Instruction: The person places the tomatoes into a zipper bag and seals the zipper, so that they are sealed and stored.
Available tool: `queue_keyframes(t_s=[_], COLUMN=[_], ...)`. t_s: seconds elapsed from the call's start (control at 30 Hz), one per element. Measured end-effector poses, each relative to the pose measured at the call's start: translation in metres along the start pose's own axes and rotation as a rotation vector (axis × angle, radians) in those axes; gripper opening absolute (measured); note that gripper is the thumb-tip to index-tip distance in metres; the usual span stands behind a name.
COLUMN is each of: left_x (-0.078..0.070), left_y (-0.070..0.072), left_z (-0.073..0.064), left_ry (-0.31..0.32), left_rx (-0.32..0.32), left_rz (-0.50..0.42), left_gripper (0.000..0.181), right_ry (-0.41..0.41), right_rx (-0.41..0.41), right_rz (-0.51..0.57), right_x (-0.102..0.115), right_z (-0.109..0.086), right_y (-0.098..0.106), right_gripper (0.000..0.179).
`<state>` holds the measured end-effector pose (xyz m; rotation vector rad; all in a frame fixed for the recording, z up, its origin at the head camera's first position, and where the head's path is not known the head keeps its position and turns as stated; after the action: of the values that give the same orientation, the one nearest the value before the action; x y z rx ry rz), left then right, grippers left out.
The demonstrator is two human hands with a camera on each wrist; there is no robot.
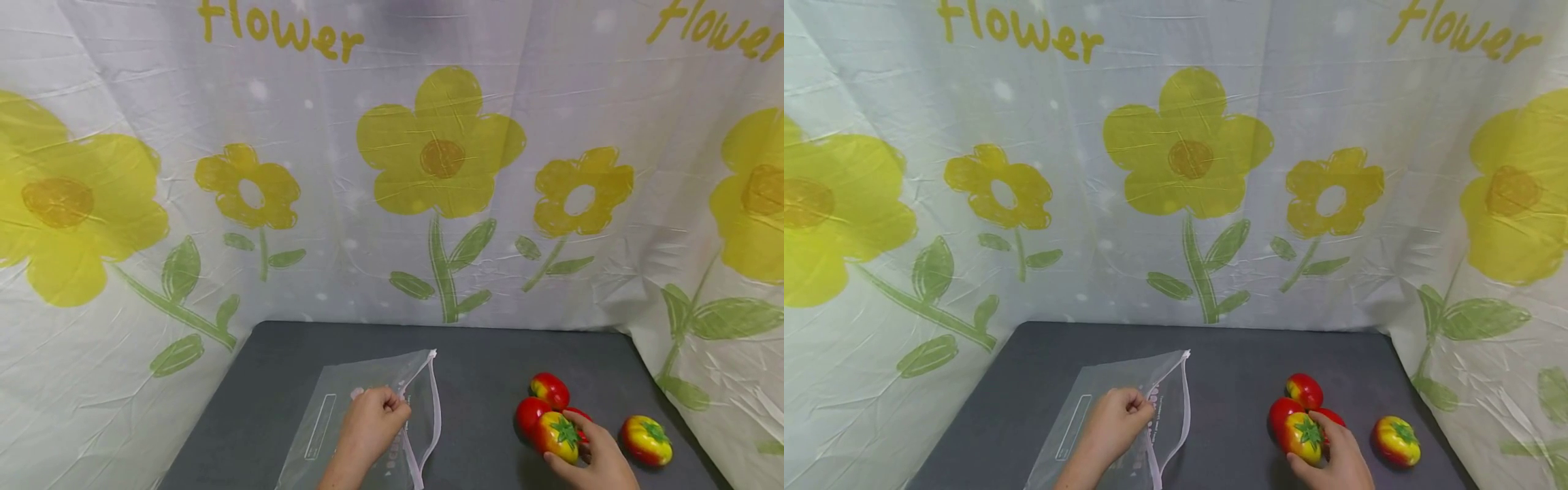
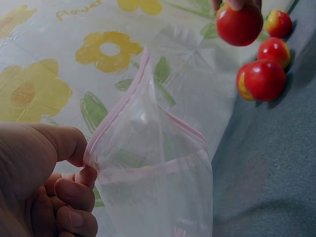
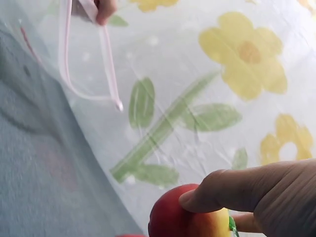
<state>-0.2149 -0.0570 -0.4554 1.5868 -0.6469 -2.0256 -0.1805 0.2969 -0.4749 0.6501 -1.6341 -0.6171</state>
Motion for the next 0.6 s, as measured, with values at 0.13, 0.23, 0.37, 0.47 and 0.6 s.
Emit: queue_keyframes(t_s=[0.13,0.23,0.37,0.47,0.6], left_x=[0.0,0.0,-0.001,-0.002,-0.003], left_y=[0.0,0.0,-0.001,-0.001,0.0], left_z=[0.0,0.0,0.0,0.0,0.0], left_ry=[-0.007,-0.015,-0.017,-0.025,-0.034], left_rx=[-0.005,-0.007,-0.007,-0.006,-0.002], left_rz=[0.012,0.015,0.008,0.006,0.007], left_gripper=[0.019,0.018,0.018,0.018,0.018], right_ry=[0.009,0.026,0.054,0.065,0.059], right_rx=[-0.008,0.0,0.012,0.022,0.036], right_rz=[0.016,0.044,0.066,0.073,0.09], right_x=[0.016,0.027,0.04,0.051,0.066], right_z=[-0.003,-0.003,-0.002,-0.001,0.001], right_y=[-0.008,-0.013,-0.019,-0.024,-0.03], right_gripper=[0.08,0.078,0.077,0.078,0.08])
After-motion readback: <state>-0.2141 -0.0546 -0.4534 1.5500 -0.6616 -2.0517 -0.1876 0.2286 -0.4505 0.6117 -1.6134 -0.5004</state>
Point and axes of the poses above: each hand's wrist, its own z-axis towards the middle knuckle, its own y-axis out of the back of the hand, x = y × z, the point moved 2 cm from there along z, towards the middle knuckle, and after that the axes turned 3 degrees about x, right-handed, at the moved point
